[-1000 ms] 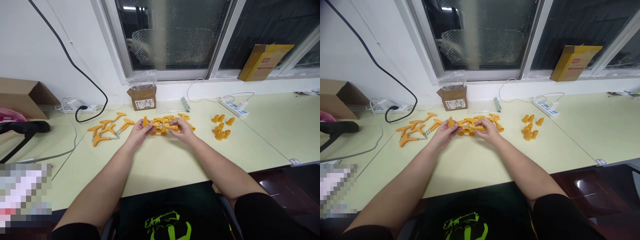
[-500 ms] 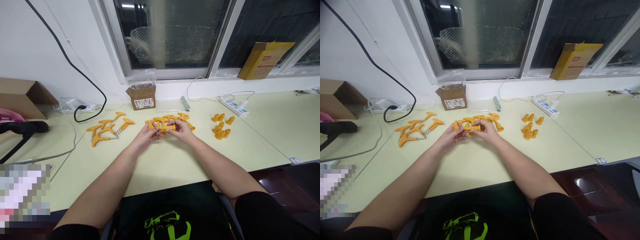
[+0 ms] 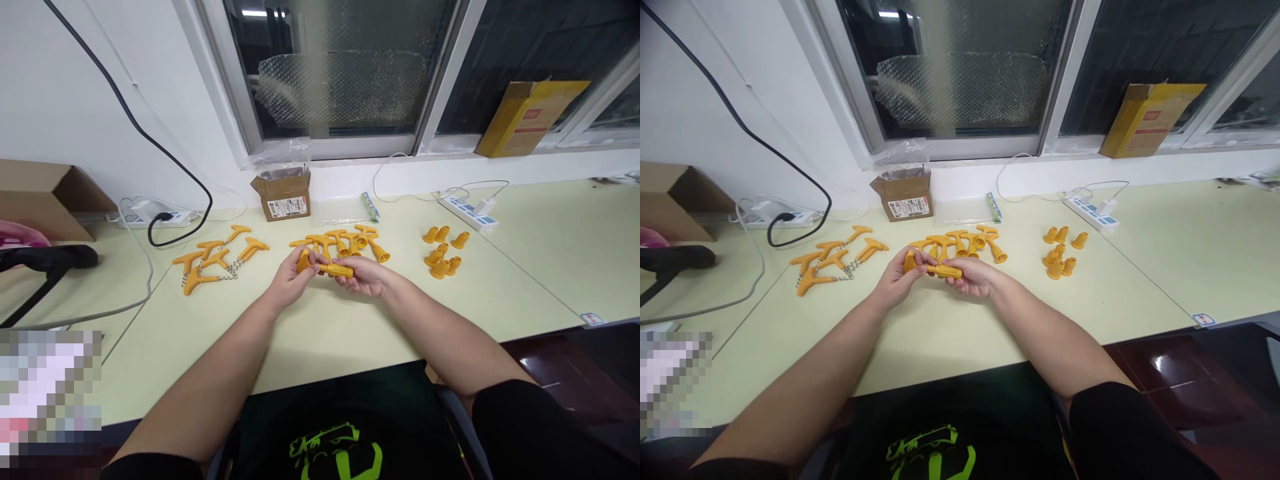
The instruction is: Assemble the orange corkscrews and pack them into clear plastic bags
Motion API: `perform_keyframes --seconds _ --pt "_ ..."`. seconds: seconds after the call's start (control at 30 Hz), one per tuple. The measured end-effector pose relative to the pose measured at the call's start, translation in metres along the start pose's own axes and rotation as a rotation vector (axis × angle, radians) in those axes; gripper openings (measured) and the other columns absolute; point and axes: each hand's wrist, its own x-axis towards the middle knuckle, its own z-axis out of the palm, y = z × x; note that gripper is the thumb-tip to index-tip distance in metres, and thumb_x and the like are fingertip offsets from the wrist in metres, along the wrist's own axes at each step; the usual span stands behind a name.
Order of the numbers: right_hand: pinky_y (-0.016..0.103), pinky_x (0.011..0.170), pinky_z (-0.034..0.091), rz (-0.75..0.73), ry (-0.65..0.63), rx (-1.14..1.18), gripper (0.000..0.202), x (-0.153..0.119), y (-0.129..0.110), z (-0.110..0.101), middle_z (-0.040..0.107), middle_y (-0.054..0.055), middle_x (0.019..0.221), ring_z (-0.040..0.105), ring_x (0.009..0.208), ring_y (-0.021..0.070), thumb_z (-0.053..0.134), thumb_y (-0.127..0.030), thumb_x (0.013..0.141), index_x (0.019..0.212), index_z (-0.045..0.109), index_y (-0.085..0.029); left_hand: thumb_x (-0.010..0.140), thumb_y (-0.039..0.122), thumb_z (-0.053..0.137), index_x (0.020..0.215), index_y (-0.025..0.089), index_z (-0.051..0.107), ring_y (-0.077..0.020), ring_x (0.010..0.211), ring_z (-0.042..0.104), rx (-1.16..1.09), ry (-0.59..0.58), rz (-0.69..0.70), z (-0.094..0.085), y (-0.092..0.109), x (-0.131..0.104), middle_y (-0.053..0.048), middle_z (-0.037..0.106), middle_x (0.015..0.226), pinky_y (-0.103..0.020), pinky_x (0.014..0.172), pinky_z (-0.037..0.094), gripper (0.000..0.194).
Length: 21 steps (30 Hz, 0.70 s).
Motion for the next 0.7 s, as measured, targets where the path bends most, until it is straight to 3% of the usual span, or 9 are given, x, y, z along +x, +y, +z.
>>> perform_keyframes --seconds 0.07,0.17,0.23,0.3,0.37,0.53,0.6,0.7 --pt "0.017 0.038 0.043 -0.049 0.011 -0.014 0.023 0.000 0.002 0.003 0.062 -0.001 0.063 0.048 0.042 0.0075 0.062 -0.039 0.096 0.097 0.064 -0.017 0.084 0.033 0.075 0.087 0.021 0.052 -0.0202 0.093 0.068 -0.022 0.022 -0.027 0.000 -0.001 0.001 -0.008 0.072 0.107 -0.039 0.091 0.056 0.026" --pt "0.027 0.062 0.061 -0.380 0.073 -0.168 0.031 0.002 0.008 0.004 0.072 0.002 0.090 0.065 0.066 0.0130 0.080 -0.037 0.082 0.102 0.062 -0.022 0.084 0.034 0.074 0.090 0.021 0.051 -0.0180 0.083 0.070 -0.090 0.123 -0.100 -0.001 -0.007 0.008 -0.004 0.072 0.098 -0.037 0.084 0.059 0.027" --pt "0.030 0.072 0.062 -0.590 0.161 -0.300 0.039 0.005 0.011 0.003 0.072 0.001 0.100 0.067 0.076 0.0147 0.087 -0.031 0.073 0.103 0.064 -0.023 0.083 0.034 0.074 0.092 0.022 0.050 -0.0163 0.076 0.070 -0.150 0.200 -0.158 -0.001 -0.011 0.012 -0.001 0.071 0.088 -0.035 0.079 0.060 0.029" --pt "0.029 0.071 0.061 -0.652 0.219 -0.345 0.033 0.007 0.012 0.002 0.073 0.002 0.095 0.066 0.074 0.0143 0.087 -0.030 0.074 0.100 0.068 -0.022 0.081 0.034 0.075 0.092 0.022 0.049 -0.0155 0.071 0.069 -0.189 0.231 -0.186 -0.002 -0.012 0.014 0.001 0.068 0.081 -0.033 0.075 0.059 0.030" --pt "0.027 0.065 0.059 -0.538 0.182 -0.260 0.023 0.007 0.010 0.002 0.073 0.002 0.084 0.065 0.066 0.0129 0.081 -0.033 0.081 0.094 0.069 -0.019 0.081 0.033 0.074 0.090 0.022 0.049 -0.0152 0.070 0.068 -0.167 0.214 -0.156 -0.002 -0.011 0.011 0.000 0.068 0.082 -0.033 0.073 0.058 0.029" --pt "0.019 0.044 0.049 0.007 -0.008 0.032 0.024 0.004 0.004 0.006 0.066 0.002 0.060 0.057 0.046 0.0106 0.055 -0.033 0.100 0.094 0.067 -0.013 0.079 0.025 0.074 0.084 0.022 0.050 -0.0163 0.073 0.065 0.086 0.165 0.025 -0.002 -0.005 -0.002 -0.001 0.069 0.083 -0.031 0.071 0.055 0.025" --pt "0.019 0.043 0.048 0.023 -0.030 0.049 0.024 0.001 0.004 0.006 0.065 0.002 0.059 0.058 0.045 0.0110 0.052 -0.032 0.101 0.095 0.065 -0.013 0.081 0.024 0.073 0.085 0.022 0.050 -0.0164 0.075 0.064 0.106 0.141 0.044 -0.002 -0.004 -0.004 -0.002 0.069 0.085 -0.031 0.071 0.054 0.023" --pt "0.020 0.048 0.052 -0.161 -0.083 0.018 0.021 -0.003 0.003 0.004 0.074 0.004 0.077 0.064 0.053 0.0125 0.065 -0.037 0.095 0.104 0.060 -0.019 0.082 0.026 0.072 0.091 0.023 0.049 -0.0153 0.075 0.062 0.064 0.130 0.029 -0.003 -0.006 0.001 -0.001 0.069 0.089 -0.031 0.074 0.054 0.024"
